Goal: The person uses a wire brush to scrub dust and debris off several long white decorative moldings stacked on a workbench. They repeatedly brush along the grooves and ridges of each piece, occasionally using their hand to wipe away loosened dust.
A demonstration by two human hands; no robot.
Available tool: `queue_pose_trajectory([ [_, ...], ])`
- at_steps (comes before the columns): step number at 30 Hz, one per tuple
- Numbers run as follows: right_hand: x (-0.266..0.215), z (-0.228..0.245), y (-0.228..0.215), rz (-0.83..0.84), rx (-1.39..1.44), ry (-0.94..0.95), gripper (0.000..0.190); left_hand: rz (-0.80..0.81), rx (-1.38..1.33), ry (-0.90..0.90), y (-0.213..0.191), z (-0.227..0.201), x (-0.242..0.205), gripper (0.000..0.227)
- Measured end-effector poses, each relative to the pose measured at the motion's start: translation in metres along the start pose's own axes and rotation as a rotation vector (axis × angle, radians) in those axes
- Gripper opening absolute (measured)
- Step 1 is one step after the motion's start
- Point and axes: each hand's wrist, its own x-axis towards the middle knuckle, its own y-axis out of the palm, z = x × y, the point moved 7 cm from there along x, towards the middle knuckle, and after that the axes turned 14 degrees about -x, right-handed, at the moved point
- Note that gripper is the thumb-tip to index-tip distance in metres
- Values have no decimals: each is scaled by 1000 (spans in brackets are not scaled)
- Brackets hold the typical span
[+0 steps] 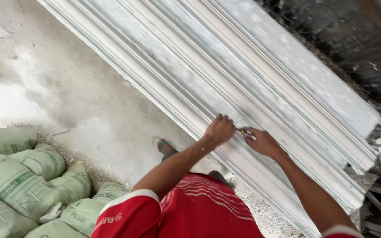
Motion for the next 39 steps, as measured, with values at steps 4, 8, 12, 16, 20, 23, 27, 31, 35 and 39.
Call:
queue_pose_trajectory([
  [4,111,100,-19,-17,62,-54,45,160,150,-88,-90,134,4,19],
  [8,180,206,-48,-59,22,-121,44,177,194,-187,-164,236,-3,13],
  [12,261,295,-71,-106,-22,-176,44,103,250,-200,-223,343,-15,8],
  [16,341,387,-93,-105,-43,-193,44,252,331,-308,-284,452,-32,10],
  [20,431,479,-114,-99,-6,-237,45,147,325,-297,-341,567,-46,7],
  [23,519,549,-109,-103,1,-279,44,266,392,-386,-371,672,-75,12],
  [27,615,649,-138,-105,-23,-326,46,468,511,-587,-427,805,-80,14],
  [31,651,704,-164,-121,-33,-368,43,529,464,-675,-476,862,-74,17],
  [35,588,704,-190,105,-42,-248,50,452,138,-474,-436,824,-101,20],
  [39,625,675,-132,52,21,-68,52,436,3,-434,-460,828,-90,16],
])
